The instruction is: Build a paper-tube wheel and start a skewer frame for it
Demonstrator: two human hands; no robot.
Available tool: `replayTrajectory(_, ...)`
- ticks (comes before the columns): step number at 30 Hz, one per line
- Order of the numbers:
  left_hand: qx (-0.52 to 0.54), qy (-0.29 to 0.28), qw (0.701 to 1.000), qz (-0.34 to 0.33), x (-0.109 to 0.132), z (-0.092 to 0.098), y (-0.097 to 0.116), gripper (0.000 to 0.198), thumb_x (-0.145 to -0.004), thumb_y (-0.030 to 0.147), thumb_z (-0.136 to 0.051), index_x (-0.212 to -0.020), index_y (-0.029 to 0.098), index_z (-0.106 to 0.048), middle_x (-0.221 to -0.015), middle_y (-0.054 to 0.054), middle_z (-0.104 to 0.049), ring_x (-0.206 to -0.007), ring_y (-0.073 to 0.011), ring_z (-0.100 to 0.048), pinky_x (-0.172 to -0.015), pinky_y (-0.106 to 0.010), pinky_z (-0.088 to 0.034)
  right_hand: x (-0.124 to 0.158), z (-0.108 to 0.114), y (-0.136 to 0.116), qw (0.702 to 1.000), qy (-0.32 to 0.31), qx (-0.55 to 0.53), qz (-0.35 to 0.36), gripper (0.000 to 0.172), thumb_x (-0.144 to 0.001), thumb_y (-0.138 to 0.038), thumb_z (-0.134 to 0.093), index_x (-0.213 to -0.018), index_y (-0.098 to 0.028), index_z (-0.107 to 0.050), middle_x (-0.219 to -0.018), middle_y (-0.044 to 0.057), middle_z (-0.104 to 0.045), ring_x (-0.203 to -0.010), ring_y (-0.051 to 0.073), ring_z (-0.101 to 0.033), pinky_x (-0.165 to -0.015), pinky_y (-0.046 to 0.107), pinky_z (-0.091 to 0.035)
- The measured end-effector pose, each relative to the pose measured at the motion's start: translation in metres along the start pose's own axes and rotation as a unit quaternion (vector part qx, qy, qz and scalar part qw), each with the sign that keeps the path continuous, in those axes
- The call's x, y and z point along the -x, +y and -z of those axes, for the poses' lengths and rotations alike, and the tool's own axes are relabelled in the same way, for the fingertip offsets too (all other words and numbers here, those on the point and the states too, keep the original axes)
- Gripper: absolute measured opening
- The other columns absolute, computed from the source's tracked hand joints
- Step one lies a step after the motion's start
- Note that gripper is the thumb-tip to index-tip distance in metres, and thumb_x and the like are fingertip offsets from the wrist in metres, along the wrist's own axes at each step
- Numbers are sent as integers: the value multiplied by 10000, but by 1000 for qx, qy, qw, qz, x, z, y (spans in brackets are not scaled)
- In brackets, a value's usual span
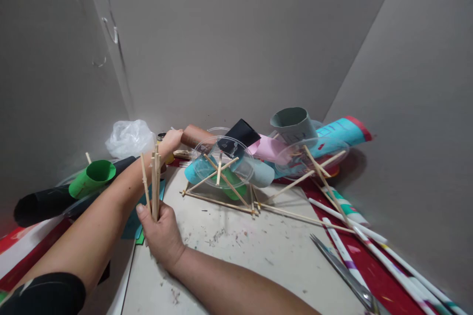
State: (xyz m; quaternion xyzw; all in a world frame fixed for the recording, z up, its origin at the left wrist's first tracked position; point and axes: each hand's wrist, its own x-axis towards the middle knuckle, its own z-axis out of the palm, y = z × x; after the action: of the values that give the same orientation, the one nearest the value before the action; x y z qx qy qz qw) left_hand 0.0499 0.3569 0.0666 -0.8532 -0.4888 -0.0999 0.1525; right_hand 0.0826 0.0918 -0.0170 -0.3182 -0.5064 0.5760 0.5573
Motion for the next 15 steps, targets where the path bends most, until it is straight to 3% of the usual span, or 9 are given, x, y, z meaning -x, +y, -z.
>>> replayTrajectory(7, -24, 8, 1000, 18, 4, 27, 2, 298, -935, 93, -411, -1202, 116, -542, -1104, -175, -654, -1004, -233, -643, -840, -326, -457, -1, -1, -2, 1000, 6, -16, -12, 415, -819, -554, -606, -677, -208, -426, -405, -107, -360, -322, 52, -331, -317, 168, -285)
replayTrajectory(15, -6, 22, 1000, 13, 3, 33, 2, 315, -914, 67, -383, -1172, 121, -556, -1092, -168, -649, -996, -245, -623, -832, -322, -424, -1, -1, 2, 1000, 2, -20, -8, 401, -834, -545, -599, -693, -209, -432, -415, -110, -367, -328, 53, -331, -320, 171, -286)
